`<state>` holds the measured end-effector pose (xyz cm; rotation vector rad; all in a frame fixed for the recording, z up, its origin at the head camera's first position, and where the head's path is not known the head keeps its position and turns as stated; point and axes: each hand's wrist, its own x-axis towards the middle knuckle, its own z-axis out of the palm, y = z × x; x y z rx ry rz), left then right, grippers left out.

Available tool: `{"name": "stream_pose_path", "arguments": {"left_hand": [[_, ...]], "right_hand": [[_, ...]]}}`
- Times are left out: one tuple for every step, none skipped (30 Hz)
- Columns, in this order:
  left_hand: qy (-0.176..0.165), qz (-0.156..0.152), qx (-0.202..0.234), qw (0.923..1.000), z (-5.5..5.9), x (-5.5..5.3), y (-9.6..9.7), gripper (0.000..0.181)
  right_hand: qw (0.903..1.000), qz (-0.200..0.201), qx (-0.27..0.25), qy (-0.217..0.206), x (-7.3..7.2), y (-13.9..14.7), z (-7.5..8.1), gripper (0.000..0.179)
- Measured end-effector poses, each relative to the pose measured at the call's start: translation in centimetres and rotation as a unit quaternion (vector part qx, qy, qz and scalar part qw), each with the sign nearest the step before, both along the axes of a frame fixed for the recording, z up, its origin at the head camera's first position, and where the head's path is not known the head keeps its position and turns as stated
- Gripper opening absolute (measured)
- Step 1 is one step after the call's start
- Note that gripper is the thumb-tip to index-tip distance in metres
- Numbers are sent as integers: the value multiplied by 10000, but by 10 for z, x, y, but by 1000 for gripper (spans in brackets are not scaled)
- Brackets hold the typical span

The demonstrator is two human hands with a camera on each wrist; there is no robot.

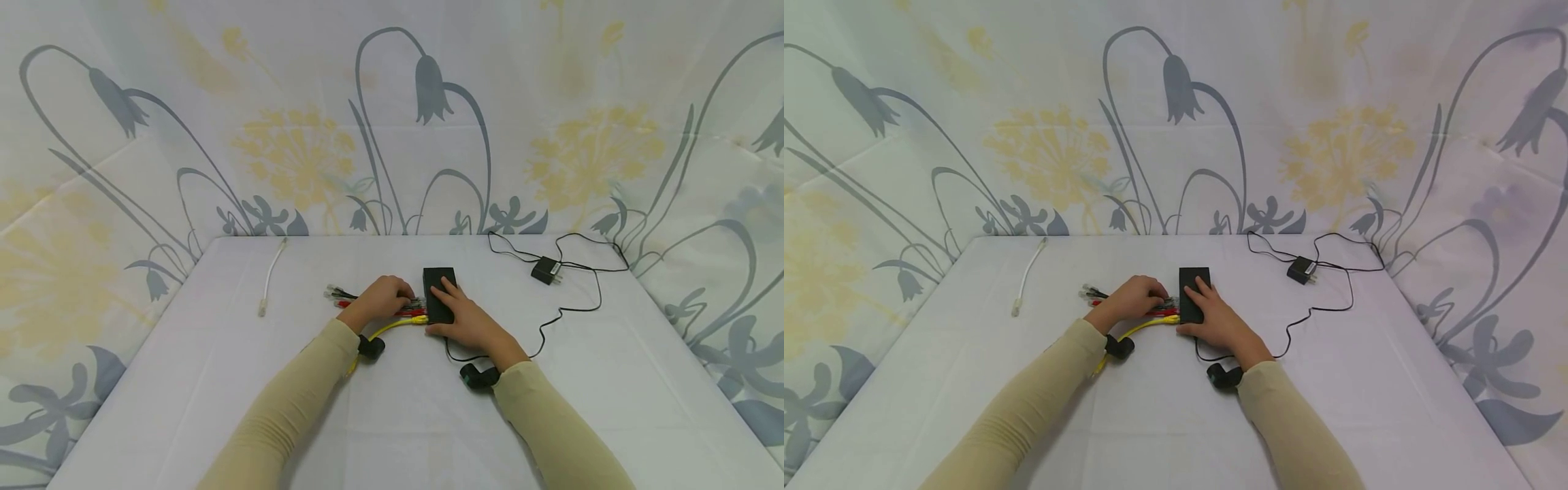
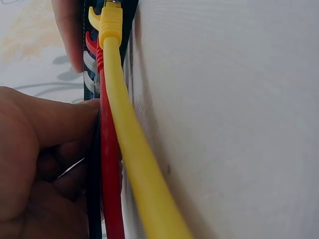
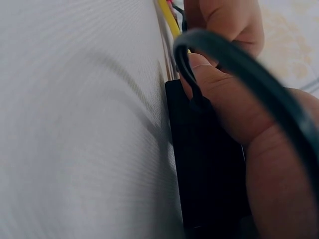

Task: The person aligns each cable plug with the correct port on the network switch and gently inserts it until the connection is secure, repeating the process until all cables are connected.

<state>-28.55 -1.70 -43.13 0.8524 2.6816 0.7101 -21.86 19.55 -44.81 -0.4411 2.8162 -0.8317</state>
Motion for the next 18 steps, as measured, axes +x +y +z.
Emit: {"name": "stream_pose_path", "arguments": {"left_hand": [[-10, 6, -12, 10000, 0, 0, 0, 22], [-22, 12, -24, 10000, 1, 0, 1, 22], [-30, 20, -45, 10000, 1, 0, 1, 22], [-52, 35, -49, 10000, 1, 0, 1, 22], [-70, 47, -48, 10000, 1, 0, 1, 22], [-86, 58, -42, 9999, 1, 0, 1, 22], [-81, 57, -46, 9999, 1, 0, 1, 22], [-74, 54, -48, 9999, 1, 0, 1, 22], [-71, 48, -47, 10000, 1, -1, 1, 22], [-60, 23, -36, 10000, 1, -1, 1, 22], [-45, 0, -35, 10000, 0, -2, 2, 23], [-29, -20, -36, 10000, 0, -2, 2, 23], [-13, -30, -34, 10000, 0, -2, 2, 23], [-16, -36, -18, 10000, 0, -3, 2, 23], [-15, -45, -12, 10000, -1, -3, 2, 23], [-7, -53, -12, 10000, -1, -3, 3, 24], [-9, -48, -12, 10000, -1, -3, 3, 24], [-18, -41, -10, 10000, -2, -4, 3, 23]], "right_hand": [[10000, 8, -5, -2, 0, 0, 0, 90], [10000, 10, -7, -6, 1, 0, 1, 90], [10000, 20, -11, -1, 1, 0, 1, 90], [10000, 6, -21, -16, 1, -1, 1, 90], [10000, 26, -2, -2, 1, -1, 2, 89], [10000, 37, 9, 6, 1, -1, 2, 89], [10000, 48, 7, 9, 1, -1, 2, 89], [10000, 46, -1, 5, 2, -1, 2, 89], [10000, 55, -7, 13, 2, -1, 3, 89], [10000, 54, -16, 15, 2, -1, 3, 89], [10000, 67, -20, 29, 2, -1, 3, 89], [10000, 55, -32, 19, 2, -2, 3, 89], [10000, 64, -29, 30, 2, -2, 3, 89], [10000, 62, -26, 31, 2, -2, 3, 89], [10000, 66, -10, 34, 2, -2, 3, 89], [10000, 73, 7, 42, 2, -1, 2, 89], [10000, 83, 21, 52, 2, -1, 2, 89], [10000, 71, 27, 41, 2, -1, 2, 89]]}}
